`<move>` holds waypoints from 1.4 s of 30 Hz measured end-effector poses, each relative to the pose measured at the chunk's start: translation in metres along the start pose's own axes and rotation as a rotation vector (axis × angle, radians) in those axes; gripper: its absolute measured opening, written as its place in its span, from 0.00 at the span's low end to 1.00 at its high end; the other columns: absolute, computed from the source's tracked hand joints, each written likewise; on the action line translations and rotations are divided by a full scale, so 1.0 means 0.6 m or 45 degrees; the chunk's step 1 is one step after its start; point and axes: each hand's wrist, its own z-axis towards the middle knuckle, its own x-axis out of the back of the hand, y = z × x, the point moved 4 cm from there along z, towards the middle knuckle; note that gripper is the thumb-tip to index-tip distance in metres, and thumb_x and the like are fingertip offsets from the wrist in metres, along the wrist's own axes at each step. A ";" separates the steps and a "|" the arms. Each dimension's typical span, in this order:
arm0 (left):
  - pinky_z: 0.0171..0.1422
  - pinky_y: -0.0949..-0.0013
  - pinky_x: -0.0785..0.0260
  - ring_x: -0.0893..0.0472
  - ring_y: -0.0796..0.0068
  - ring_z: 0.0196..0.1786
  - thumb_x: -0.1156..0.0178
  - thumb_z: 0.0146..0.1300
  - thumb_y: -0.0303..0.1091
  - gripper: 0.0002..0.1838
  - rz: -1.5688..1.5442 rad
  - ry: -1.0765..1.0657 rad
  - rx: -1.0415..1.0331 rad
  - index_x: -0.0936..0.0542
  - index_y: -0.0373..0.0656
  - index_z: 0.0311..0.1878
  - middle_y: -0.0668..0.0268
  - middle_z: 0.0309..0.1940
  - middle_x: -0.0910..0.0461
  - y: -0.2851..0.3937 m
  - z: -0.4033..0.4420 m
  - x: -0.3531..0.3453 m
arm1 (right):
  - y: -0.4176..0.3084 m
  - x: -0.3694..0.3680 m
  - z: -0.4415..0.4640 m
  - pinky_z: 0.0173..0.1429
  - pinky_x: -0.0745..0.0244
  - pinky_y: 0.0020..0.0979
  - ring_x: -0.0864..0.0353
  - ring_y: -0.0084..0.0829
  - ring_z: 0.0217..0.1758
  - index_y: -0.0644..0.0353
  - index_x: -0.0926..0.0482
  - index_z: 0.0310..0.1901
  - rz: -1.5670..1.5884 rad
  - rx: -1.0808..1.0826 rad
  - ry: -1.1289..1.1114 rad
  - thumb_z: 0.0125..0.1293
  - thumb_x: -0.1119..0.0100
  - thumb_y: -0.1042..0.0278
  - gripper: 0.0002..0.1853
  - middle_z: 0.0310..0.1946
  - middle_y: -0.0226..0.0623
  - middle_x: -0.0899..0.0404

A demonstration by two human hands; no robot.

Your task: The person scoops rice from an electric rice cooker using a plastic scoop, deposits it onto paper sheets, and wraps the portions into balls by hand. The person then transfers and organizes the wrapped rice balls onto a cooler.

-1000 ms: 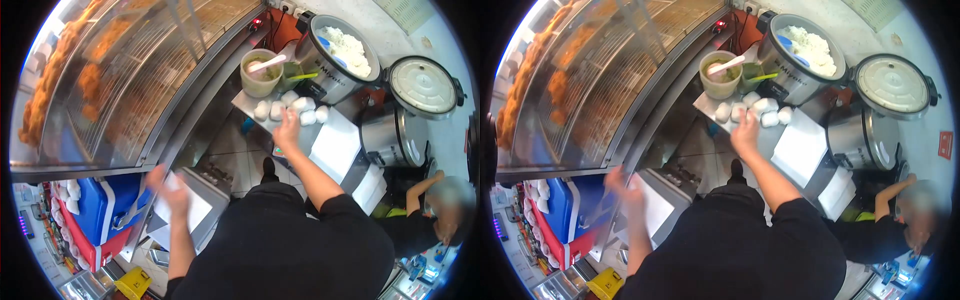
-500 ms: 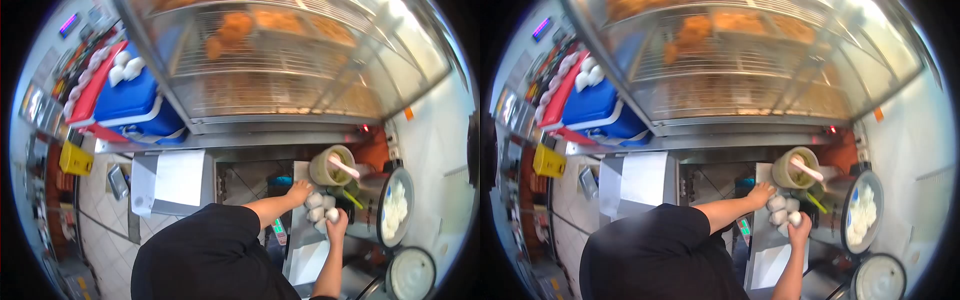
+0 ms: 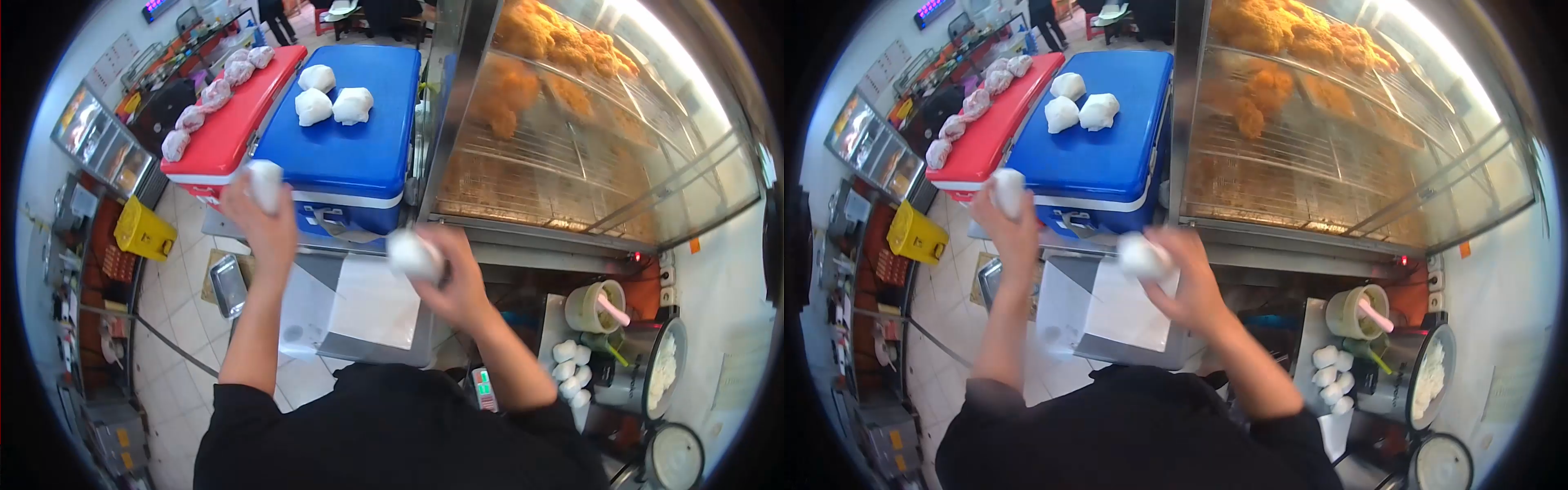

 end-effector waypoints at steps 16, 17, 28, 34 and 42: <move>0.67 0.47 0.25 0.17 0.40 0.63 0.23 0.61 0.54 0.39 0.313 -0.403 -0.393 0.20 0.27 0.62 0.37 0.60 0.17 -0.179 0.188 -0.284 | 0.135 0.074 -0.262 0.62 0.23 0.47 0.16 0.44 0.53 0.52 0.15 0.52 -0.654 0.055 0.577 0.51 0.33 0.78 0.24 0.52 0.35 0.16; 0.65 0.48 0.23 0.17 0.39 0.61 0.23 0.60 0.55 0.40 0.350 -0.266 -0.521 0.19 0.27 0.62 0.38 0.58 0.16 -0.161 0.172 -0.271 | 0.133 0.144 -0.363 0.61 0.22 0.46 0.18 0.44 0.57 0.55 0.15 0.51 -0.784 -0.238 0.728 0.52 0.36 0.79 0.21 0.52 0.38 0.17; 0.76 0.48 0.32 0.28 0.40 0.71 0.34 0.58 0.22 0.32 -1.108 -1.773 -0.808 0.23 0.43 0.69 0.44 0.67 0.27 0.722 -0.653 -0.218 | 0.154 0.473 -0.986 0.77 0.39 0.51 0.29 0.44 0.74 0.45 0.31 0.77 -1.464 -1.562 0.121 0.59 0.37 0.78 0.41 0.72 0.43 0.29; 0.75 0.45 0.31 0.29 0.35 0.73 0.28 0.56 0.39 0.53 -0.432 -2.146 -1.273 0.42 0.54 0.85 0.40 0.77 0.38 0.889 -0.858 -0.337 | 0.126 0.451 -0.946 0.78 0.36 0.49 0.29 0.50 0.74 0.52 0.32 0.77 -1.297 -1.716 0.176 0.57 0.22 0.62 0.45 0.69 0.51 0.28; 0.66 0.46 0.23 0.20 0.42 0.62 0.25 0.49 0.32 0.37 -0.663 -2.040 -0.749 0.27 0.41 0.64 0.46 0.59 0.21 0.832 -0.930 -0.352 | 0.172 0.434 -1.029 0.77 0.33 0.50 0.30 0.61 0.71 0.65 0.30 0.70 -1.100 -1.720 0.366 0.49 0.22 0.74 0.44 0.66 0.59 0.27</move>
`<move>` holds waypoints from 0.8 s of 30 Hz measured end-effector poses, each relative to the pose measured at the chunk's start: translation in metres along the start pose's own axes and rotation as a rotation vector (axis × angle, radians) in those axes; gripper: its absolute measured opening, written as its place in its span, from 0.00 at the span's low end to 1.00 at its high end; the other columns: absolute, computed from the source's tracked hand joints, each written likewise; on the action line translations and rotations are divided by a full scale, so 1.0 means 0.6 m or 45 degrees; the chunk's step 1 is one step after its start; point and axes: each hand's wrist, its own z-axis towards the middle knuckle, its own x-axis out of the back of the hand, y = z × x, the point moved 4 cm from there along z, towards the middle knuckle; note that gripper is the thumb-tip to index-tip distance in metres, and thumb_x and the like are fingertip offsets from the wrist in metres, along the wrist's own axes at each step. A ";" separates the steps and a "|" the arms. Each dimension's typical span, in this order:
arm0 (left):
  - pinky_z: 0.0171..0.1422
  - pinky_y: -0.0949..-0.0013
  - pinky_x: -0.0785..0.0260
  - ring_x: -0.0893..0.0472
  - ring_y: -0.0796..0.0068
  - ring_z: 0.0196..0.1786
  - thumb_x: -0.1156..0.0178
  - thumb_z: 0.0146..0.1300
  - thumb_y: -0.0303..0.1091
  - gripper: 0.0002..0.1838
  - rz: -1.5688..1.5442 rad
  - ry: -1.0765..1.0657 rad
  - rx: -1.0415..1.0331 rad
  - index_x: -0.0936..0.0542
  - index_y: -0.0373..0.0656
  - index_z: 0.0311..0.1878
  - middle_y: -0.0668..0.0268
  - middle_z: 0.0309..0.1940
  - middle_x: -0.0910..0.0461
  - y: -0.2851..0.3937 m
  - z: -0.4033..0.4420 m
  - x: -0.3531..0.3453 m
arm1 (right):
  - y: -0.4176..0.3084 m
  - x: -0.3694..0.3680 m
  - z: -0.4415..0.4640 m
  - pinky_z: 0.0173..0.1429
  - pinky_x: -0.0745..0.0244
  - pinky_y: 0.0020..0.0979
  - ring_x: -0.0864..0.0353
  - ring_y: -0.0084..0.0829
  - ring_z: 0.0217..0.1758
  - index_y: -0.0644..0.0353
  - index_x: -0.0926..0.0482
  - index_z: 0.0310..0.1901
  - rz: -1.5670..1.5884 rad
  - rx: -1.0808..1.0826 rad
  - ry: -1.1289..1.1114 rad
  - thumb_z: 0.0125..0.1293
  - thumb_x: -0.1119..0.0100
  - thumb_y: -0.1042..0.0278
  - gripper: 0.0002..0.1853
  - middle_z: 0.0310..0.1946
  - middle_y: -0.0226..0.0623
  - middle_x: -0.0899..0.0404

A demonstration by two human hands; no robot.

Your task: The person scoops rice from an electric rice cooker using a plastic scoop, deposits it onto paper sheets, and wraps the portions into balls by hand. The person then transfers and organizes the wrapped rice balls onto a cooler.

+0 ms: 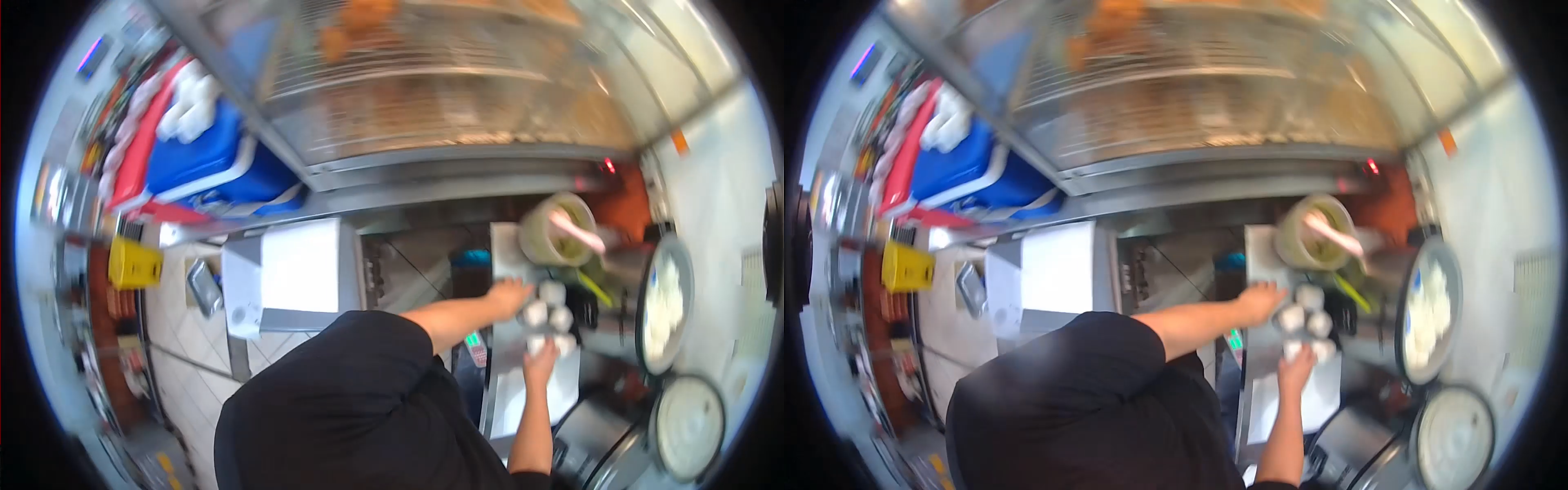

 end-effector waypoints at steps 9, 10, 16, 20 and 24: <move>0.76 0.57 0.33 0.28 0.62 0.71 0.17 0.56 0.39 0.45 -1.066 1.028 0.293 0.32 0.43 0.72 0.57 0.64 0.29 -0.267 -0.635 0.406 | -0.438 0.201 -0.053 0.73 0.32 0.40 0.26 0.36 0.70 0.56 0.37 0.77 1.417 0.074 -1.178 0.59 0.28 0.56 0.46 0.67 0.41 0.27; 0.76 0.58 0.32 0.29 0.62 0.74 0.20 0.59 0.35 0.47 -1.205 1.228 0.424 0.38 0.42 0.77 0.57 0.68 0.32 -0.320 -0.703 0.447 | -0.550 0.206 -0.057 0.75 0.33 0.38 0.27 0.35 0.72 0.59 0.38 0.79 1.263 0.267 -1.166 0.59 0.26 0.52 0.49 0.68 0.41 0.27; 0.77 0.46 0.38 0.31 0.43 0.71 0.26 0.64 0.33 0.45 0.361 1.889 0.590 0.41 0.33 0.78 0.44 0.70 0.34 -0.396 -0.922 0.817 | -1.160 0.181 -0.157 0.75 0.29 0.46 0.23 0.50 0.70 0.58 0.25 0.66 0.745 1.823 -0.468 0.54 0.20 0.66 0.36 0.63 0.47 0.20; 0.75 0.36 0.42 0.32 0.38 0.72 0.27 0.64 0.47 0.49 0.376 1.130 0.977 0.39 0.46 0.83 0.40 0.71 0.32 -0.484 -0.871 0.913 | -1.390 0.113 -0.123 0.80 0.37 0.51 0.31 0.51 0.76 0.51 0.20 0.61 0.237 2.248 0.134 0.54 0.23 0.60 0.31 0.62 0.44 0.23; 0.73 0.35 0.40 0.30 0.40 0.72 0.25 0.61 0.54 0.47 0.632 1.208 1.083 0.34 0.48 0.79 0.45 0.69 0.28 -0.540 -0.819 0.957 | -1.479 0.060 -0.041 0.81 0.36 0.52 0.33 0.57 0.77 0.45 0.21 0.66 0.355 2.106 0.176 0.56 0.23 0.58 0.34 0.68 0.50 0.28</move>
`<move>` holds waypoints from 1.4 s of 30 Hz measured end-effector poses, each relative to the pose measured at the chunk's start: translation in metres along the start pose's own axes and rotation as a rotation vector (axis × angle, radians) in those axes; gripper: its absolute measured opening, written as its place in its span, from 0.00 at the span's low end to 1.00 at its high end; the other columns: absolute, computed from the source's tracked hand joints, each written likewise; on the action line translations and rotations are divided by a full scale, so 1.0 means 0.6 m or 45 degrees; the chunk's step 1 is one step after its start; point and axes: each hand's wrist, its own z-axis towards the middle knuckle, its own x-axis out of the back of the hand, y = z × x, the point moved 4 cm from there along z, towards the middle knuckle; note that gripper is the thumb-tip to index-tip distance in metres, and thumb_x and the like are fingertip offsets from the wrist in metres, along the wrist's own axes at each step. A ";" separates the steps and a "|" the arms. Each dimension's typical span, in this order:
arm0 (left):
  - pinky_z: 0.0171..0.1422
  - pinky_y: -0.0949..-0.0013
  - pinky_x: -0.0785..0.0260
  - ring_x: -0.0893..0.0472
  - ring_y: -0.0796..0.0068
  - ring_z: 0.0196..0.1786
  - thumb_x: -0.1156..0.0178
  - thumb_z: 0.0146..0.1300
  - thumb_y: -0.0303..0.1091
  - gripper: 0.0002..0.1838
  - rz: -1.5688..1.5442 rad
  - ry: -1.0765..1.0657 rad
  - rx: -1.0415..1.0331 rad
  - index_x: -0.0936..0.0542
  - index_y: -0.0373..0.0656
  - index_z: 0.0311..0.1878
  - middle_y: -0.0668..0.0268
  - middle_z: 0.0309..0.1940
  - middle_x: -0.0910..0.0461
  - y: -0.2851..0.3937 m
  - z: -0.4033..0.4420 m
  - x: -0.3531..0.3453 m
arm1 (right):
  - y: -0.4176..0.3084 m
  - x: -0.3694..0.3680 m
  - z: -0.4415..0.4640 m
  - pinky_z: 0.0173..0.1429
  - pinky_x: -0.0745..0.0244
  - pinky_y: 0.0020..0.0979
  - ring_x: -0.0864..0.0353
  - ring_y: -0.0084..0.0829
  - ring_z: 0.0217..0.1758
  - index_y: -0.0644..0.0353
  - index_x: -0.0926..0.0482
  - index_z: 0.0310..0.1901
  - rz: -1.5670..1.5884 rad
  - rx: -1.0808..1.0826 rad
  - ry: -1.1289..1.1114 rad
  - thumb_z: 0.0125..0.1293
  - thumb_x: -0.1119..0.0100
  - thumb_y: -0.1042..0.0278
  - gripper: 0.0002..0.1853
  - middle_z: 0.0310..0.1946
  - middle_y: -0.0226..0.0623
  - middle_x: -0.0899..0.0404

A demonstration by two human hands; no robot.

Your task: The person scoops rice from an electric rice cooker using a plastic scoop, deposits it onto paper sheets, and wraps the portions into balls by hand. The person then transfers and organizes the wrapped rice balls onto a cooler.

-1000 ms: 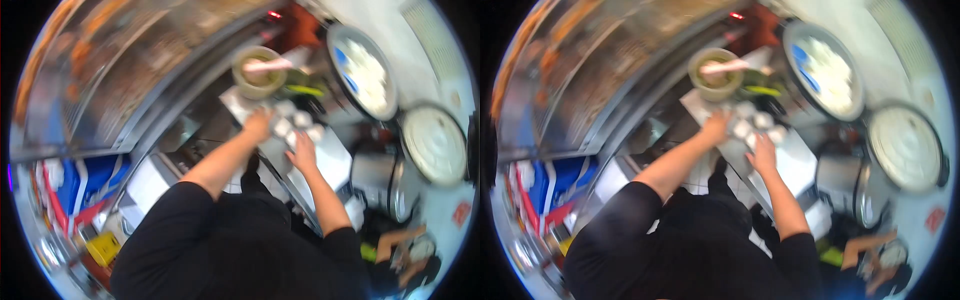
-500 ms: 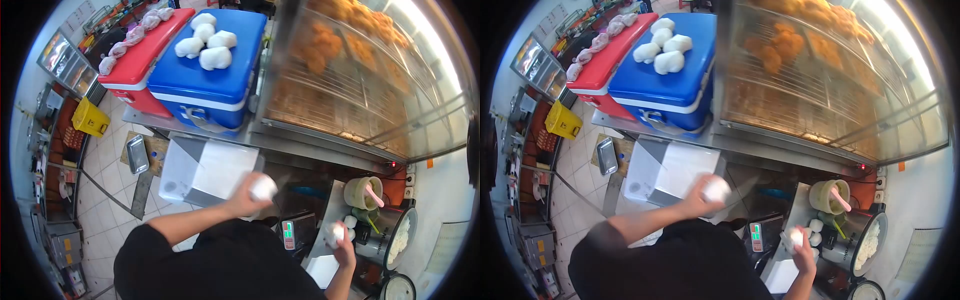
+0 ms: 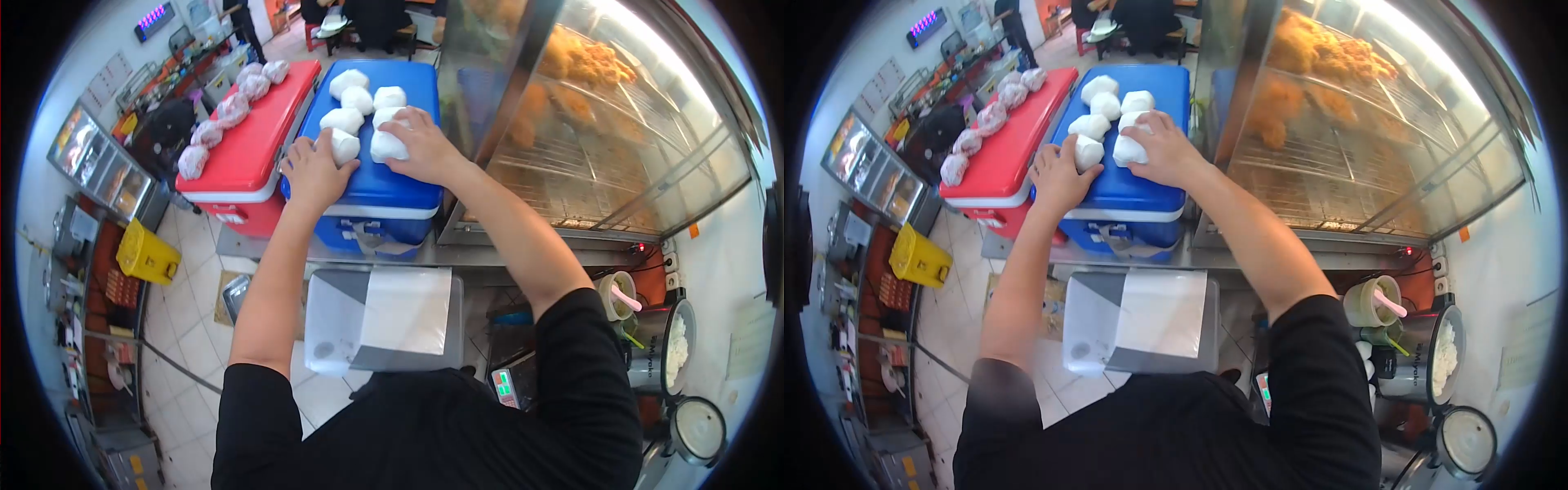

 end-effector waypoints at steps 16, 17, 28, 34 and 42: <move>0.75 0.50 0.37 0.26 0.51 0.67 0.35 0.62 0.23 0.21 -1.150 -0.794 -0.861 0.21 0.39 0.60 0.53 0.60 0.23 0.523 -0.520 -0.207 | -0.126 0.233 -1.183 0.70 0.30 0.52 0.26 0.56 0.66 0.64 0.24 0.63 -0.500 -2.052 0.773 0.57 0.39 0.78 0.29 0.60 0.55 0.24; 0.73 0.53 0.33 0.25 0.49 0.67 0.35 0.61 0.23 0.22 -1.218 -1.057 -0.838 0.20 0.40 0.60 0.51 0.61 0.22 0.601 -0.583 -0.226 | -0.133 0.266 -1.297 0.73 0.33 0.55 0.28 0.60 0.69 0.64 0.29 0.69 -0.845 -2.211 0.582 0.58 0.38 0.77 0.34 0.66 0.60 0.30; 0.58 0.48 0.22 0.17 0.52 0.56 0.37 0.67 0.36 0.19 -0.422 -0.944 -1.425 0.20 0.47 0.60 0.52 0.61 0.21 1.095 -0.895 -0.443 | -0.055 0.388 -1.518 0.73 0.29 0.57 0.24 0.59 0.70 0.58 0.27 0.73 -0.714 -2.981 0.401 0.61 0.30 0.31 0.47 0.65 0.58 0.21; 0.72 0.47 0.30 0.25 0.44 0.64 0.28 0.51 0.31 0.32 -1.197 -1.319 -0.903 0.23 0.46 0.62 0.49 0.62 0.29 0.933 -0.848 -0.497 | -0.048 0.352 -1.657 0.73 0.26 0.45 0.19 0.53 0.65 0.73 0.26 0.69 -0.531 -2.547 0.663 0.57 0.20 0.51 0.45 0.65 0.59 0.21; 0.67 0.56 0.27 0.25 0.56 0.65 0.27 0.63 0.31 0.33 -1.230 -0.101 -0.072 0.29 0.40 0.70 0.54 0.62 0.28 0.269 -0.466 -0.162 | -0.192 0.353 -1.151 0.66 0.25 0.49 0.24 0.38 0.66 0.40 0.35 0.78 1.371 -2.014 1.378 0.66 0.35 0.53 0.38 0.69 0.32 0.26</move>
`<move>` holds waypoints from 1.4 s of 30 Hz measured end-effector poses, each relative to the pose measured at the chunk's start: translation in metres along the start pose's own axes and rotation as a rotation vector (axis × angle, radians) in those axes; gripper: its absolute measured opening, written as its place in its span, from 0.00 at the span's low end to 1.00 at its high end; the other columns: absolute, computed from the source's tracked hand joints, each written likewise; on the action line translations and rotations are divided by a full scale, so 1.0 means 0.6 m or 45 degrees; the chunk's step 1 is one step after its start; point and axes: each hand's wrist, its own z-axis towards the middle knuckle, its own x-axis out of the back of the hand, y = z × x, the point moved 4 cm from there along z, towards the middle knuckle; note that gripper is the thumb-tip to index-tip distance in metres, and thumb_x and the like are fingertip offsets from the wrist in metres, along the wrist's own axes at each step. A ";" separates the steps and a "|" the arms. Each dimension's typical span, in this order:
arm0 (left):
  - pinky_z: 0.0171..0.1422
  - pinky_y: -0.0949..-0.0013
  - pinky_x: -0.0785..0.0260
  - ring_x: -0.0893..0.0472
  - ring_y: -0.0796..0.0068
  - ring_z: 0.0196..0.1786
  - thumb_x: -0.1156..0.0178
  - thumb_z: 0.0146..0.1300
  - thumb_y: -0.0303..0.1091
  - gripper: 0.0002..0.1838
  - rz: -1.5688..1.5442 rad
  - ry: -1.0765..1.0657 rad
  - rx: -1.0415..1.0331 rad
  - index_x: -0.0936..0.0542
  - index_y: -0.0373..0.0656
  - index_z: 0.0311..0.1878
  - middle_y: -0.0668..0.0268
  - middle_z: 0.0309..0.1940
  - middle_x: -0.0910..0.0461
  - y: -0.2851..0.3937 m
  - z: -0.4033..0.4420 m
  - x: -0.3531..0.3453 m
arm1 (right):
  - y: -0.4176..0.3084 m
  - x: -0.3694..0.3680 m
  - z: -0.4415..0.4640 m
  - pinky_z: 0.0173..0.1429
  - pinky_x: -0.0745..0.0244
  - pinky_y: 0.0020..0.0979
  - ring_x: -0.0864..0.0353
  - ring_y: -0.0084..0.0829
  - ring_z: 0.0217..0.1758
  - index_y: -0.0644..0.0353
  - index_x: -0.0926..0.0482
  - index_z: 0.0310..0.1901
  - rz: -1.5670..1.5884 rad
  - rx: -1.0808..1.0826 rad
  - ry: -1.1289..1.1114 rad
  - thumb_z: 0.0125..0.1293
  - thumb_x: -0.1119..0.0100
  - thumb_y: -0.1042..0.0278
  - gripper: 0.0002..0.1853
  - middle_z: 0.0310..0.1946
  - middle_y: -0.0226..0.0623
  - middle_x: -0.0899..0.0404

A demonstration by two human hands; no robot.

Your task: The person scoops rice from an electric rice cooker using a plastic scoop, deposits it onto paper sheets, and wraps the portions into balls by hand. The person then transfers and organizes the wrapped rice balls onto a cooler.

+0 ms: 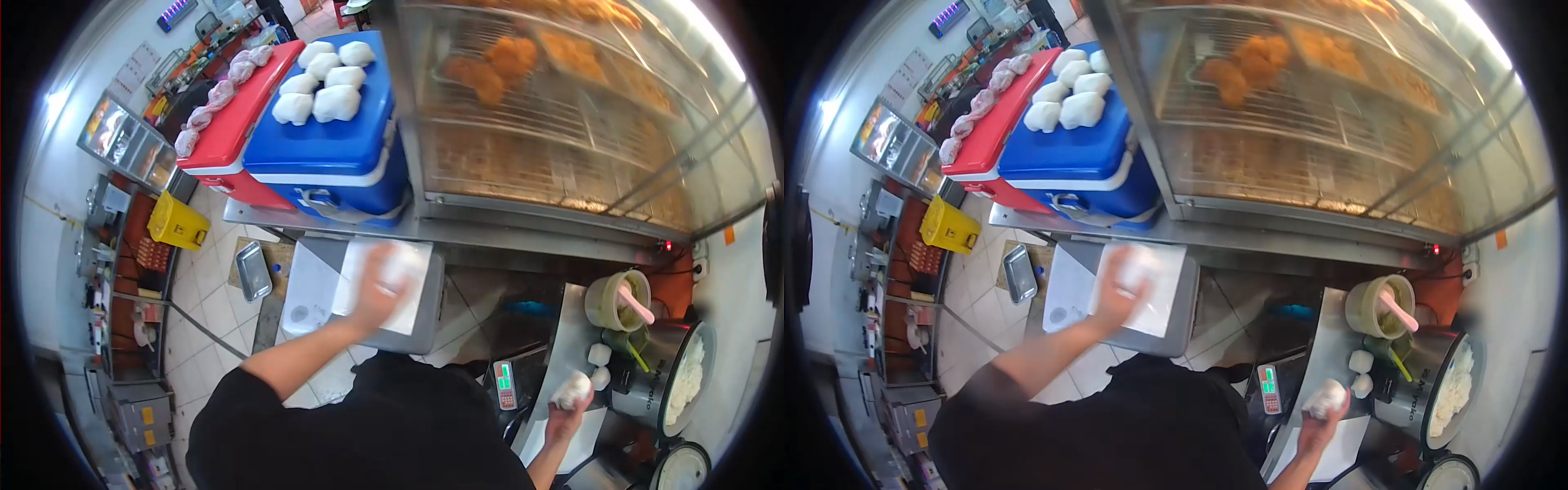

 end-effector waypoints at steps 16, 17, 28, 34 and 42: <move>0.62 0.39 0.27 0.22 0.35 0.57 0.21 0.56 0.43 0.34 1.242 0.256 -0.216 0.24 0.34 0.59 0.37 0.52 0.22 -0.031 0.434 0.375 | 0.090 -1.149 -0.063 0.81 0.44 0.63 0.35 0.56 0.80 0.40 0.27 0.77 -1.299 2.128 -0.865 0.61 0.33 0.64 0.39 0.74 0.54 0.30; 0.61 0.39 0.27 0.22 0.35 0.57 0.22 0.56 0.49 0.36 1.193 0.258 -0.117 0.23 0.33 0.59 0.36 0.53 0.21 -0.059 0.454 0.376 | 0.088 -1.115 -0.073 0.78 0.38 0.57 0.31 0.58 0.76 0.45 0.25 0.75 -1.123 2.002 -0.970 0.60 0.33 0.65 0.38 0.73 0.57 0.31; 0.75 0.47 0.37 0.27 0.48 0.66 0.37 0.70 0.27 0.19 0.569 -0.049 -0.548 0.26 0.30 0.61 0.48 0.58 0.25 0.029 0.055 -0.012 | 0.086 0.080 0.149 0.72 0.34 0.53 0.30 0.60 0.68 0.61 0.33 0.66 -1.108 0.546 1.425 0.61 0.31 0.69 0.32 0.64 0.55 0.30; 0.74 0.49 0.31 0.27 0.44 0.70 0.35 0.61 0.24 0.30 0.050 -1.555 -0.804 0.24 0.41 0.69 0.47 0.70 0.28 0.280 -0.165 -0.555 | 0.037 0.258 0.272 0.73 0.33 0.58 0.30 0.62 0.70 0.51 0.28 0.73 -1.349 0.472 1.247 0.66 0.31 0.58 0.34 0.72 0.56 0.35; 0.67 0.45 0.29 0.28 0.49 0.70 0.31 0.64 0.43 0.44 0.650 -1.422 -0.888 0.37 0.47 0.82 0.55 0.75 0.33 0.308 -0.305 -0.940 | 0.079 0.279 0.180 0.78 0.36 0.57 0.34 0.65 0.75 0.48 0.20 0.62 -1.459 0.571 0.740 0.59 0.28 0.63 0.27 0.75 0.57 0.39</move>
